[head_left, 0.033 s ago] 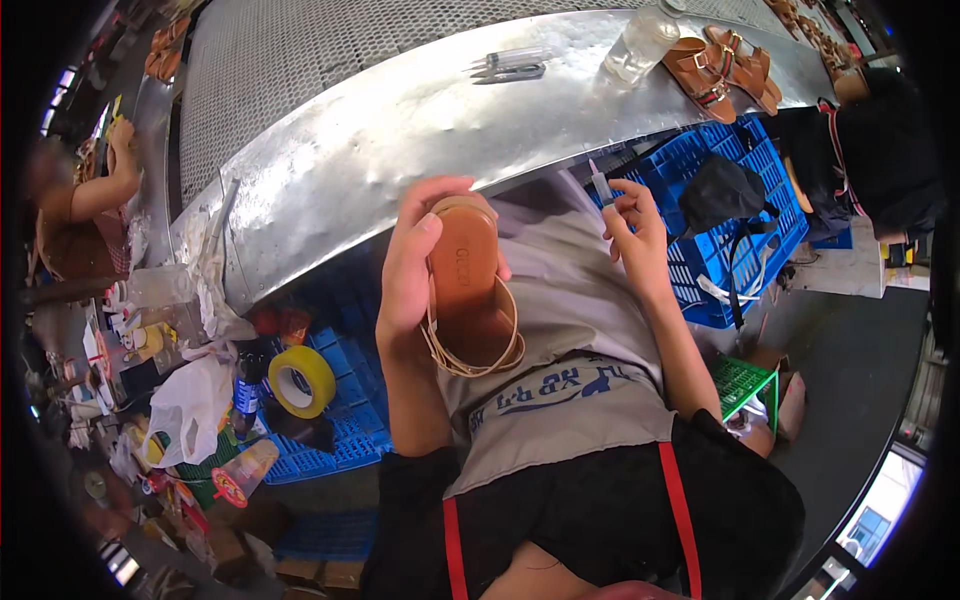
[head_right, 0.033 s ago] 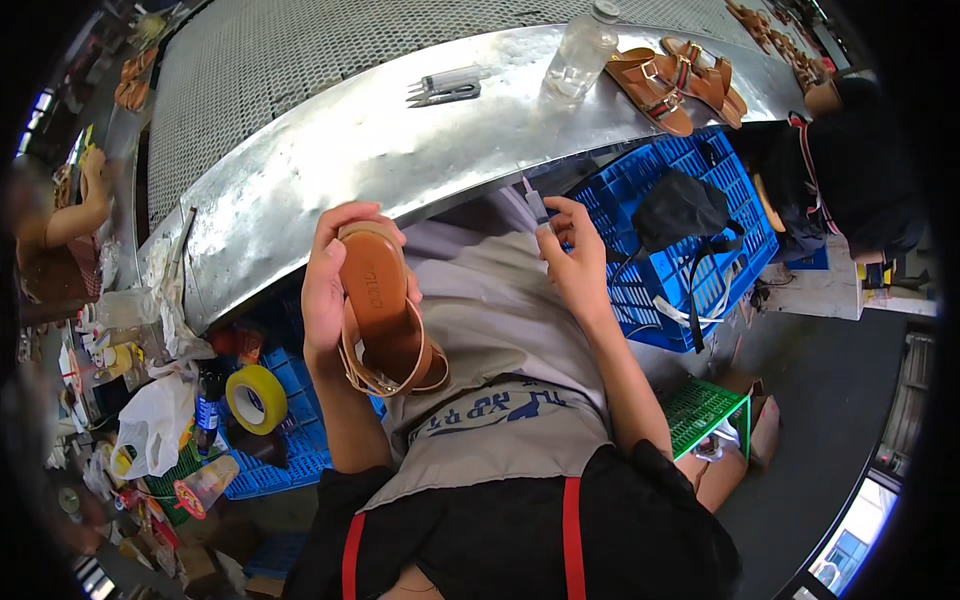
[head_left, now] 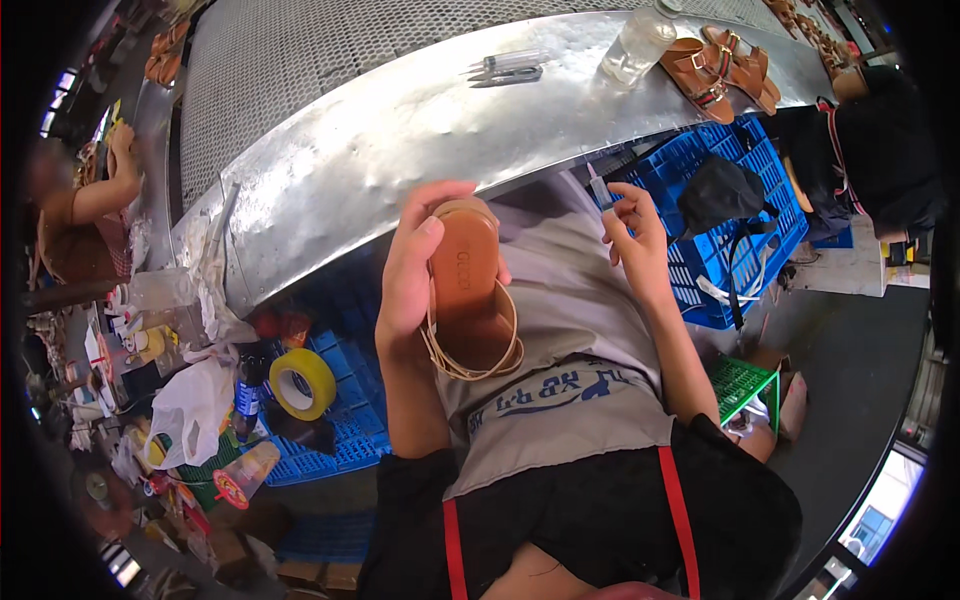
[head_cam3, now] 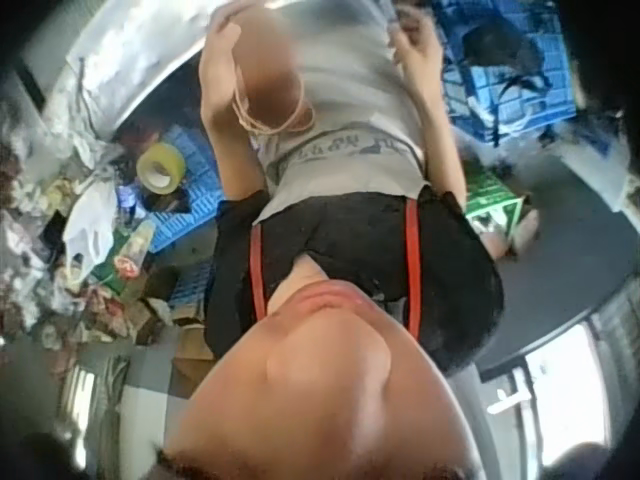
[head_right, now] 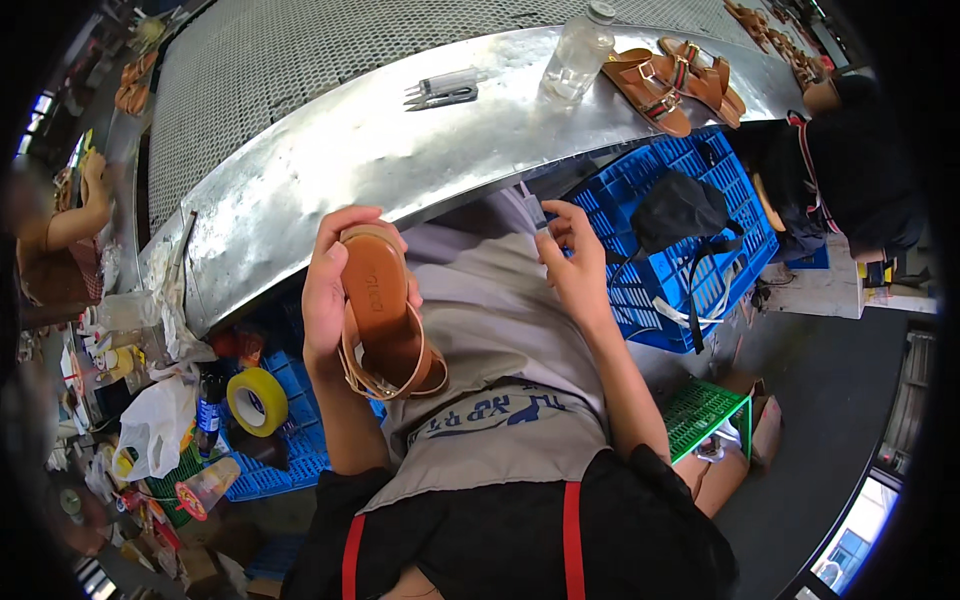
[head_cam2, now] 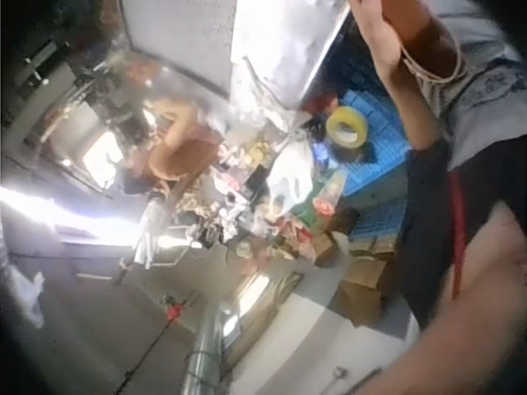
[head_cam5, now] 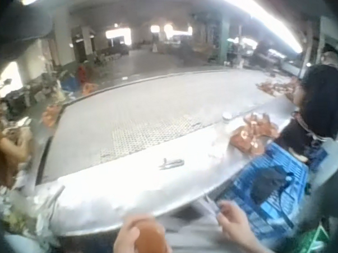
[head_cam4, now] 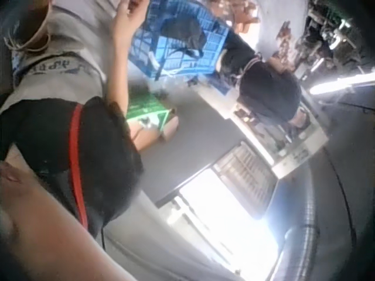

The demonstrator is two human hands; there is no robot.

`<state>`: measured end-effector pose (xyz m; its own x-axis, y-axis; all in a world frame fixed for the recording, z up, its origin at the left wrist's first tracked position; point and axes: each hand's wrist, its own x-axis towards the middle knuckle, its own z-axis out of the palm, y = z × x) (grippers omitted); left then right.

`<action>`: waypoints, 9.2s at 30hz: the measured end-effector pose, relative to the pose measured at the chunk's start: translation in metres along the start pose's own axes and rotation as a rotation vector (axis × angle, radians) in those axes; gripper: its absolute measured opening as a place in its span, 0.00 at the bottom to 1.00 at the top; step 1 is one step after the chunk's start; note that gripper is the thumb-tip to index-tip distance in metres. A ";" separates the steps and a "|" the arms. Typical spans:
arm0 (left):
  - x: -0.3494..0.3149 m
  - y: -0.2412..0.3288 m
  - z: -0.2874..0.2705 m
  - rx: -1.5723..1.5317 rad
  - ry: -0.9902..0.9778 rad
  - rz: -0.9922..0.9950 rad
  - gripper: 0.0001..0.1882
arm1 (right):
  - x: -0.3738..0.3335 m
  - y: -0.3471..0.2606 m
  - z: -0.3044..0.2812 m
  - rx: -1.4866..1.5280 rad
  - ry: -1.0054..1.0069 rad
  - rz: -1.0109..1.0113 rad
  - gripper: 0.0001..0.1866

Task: Apply adhesive with a syringe to precisely glue leather straps on sandals at a factory assembly conveyor belt line.

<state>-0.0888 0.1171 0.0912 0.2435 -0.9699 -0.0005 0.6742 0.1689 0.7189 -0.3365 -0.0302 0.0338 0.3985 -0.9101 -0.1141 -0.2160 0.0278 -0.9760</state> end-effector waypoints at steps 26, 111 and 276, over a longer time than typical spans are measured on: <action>0.020 0.003 0.034 0.445 -0.043 -0.199 0.23 | 0.010 -0.061 -0.042 0.163 -0.652 -0.315 0.29; 0.051 -0.030 0.056 0.582 0.201 -0.001 0.28 | 0.093 -0.219 -0.041 -1.135 -0.834 -1.406 0.35; 0.002 -0.017 0.046 1.176 0.026 0.358 0.17 | 0.089 -0.137 0.028 -0.317 -1.229 -0.504 0.11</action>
<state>-0.1315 0.1047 0.1112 0.3082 -0.8953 0.3216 -0.4691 0.1511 0.8701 -0.2466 -0.1030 0.1519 0.9865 0.1629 -0.0142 0.0600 -0.4409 -0.8956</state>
